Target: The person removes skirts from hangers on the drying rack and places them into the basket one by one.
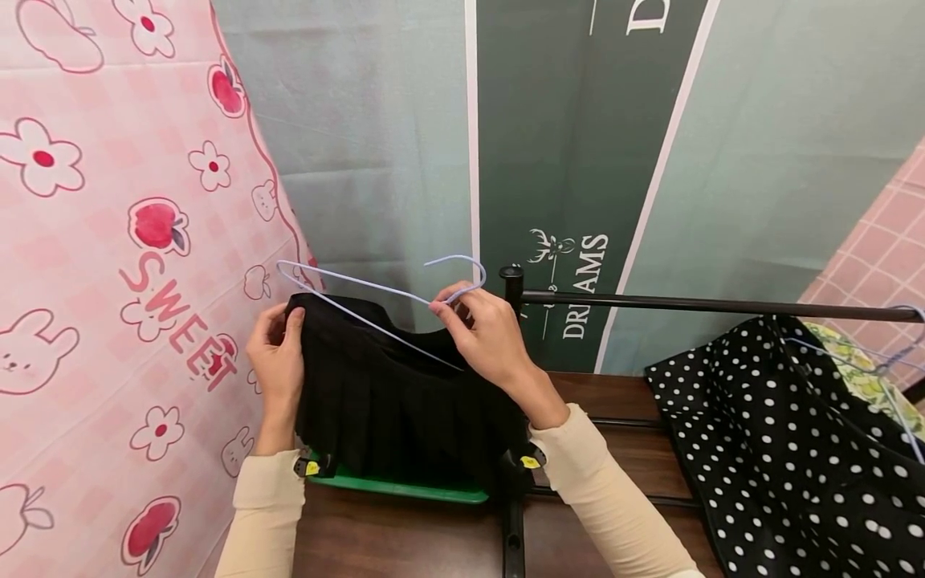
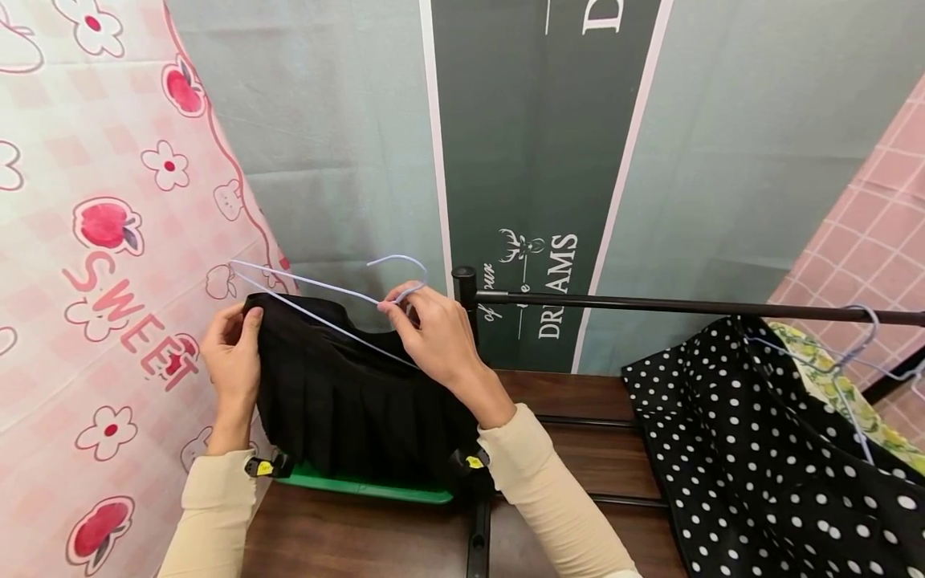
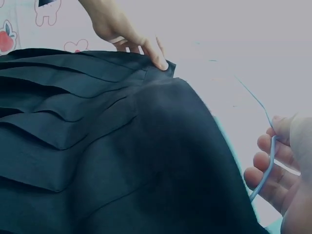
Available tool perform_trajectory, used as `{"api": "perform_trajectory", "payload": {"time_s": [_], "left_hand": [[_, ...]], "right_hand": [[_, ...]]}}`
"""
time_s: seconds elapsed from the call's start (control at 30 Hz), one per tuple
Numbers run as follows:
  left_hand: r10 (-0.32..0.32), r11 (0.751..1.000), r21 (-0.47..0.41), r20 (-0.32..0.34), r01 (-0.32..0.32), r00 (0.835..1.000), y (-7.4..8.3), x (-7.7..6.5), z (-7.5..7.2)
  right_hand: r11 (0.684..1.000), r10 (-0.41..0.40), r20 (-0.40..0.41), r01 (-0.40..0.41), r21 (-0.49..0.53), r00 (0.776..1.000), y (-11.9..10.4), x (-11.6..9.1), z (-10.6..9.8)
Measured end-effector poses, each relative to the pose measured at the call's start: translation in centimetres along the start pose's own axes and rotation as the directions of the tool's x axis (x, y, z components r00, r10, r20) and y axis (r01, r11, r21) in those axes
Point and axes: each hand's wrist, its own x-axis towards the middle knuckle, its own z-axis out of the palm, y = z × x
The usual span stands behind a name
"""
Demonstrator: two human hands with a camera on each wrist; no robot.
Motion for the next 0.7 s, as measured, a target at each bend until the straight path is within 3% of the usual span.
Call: {"api": "perform_trajectory", "payload": {"time_s": [0.2,0.47,0.7], "left_hand": [[-0.009,1.000,0.000,0.004,0.009,1.000,1.6,-0.5,0.3],[-0.009,1.000,-0.003,0.014,0.009,1.000,1.2,-0.7,0.2],[-0.028,1.000,0.014,0.036,0.027,0.999,1.1,-1.0,0.4]], "right_hand": [[0.999,-0.013,0.034,0.012,0.035,0.999,0.0,0.0,0.0],[0.986,-0.019,0.004,0.018,0.166,1.000,-0.8,0.2,-0.8],[0.978,-0.036,-0.017,0.039,0.205,0.999,-1.7,0.3,-1.5]]}}
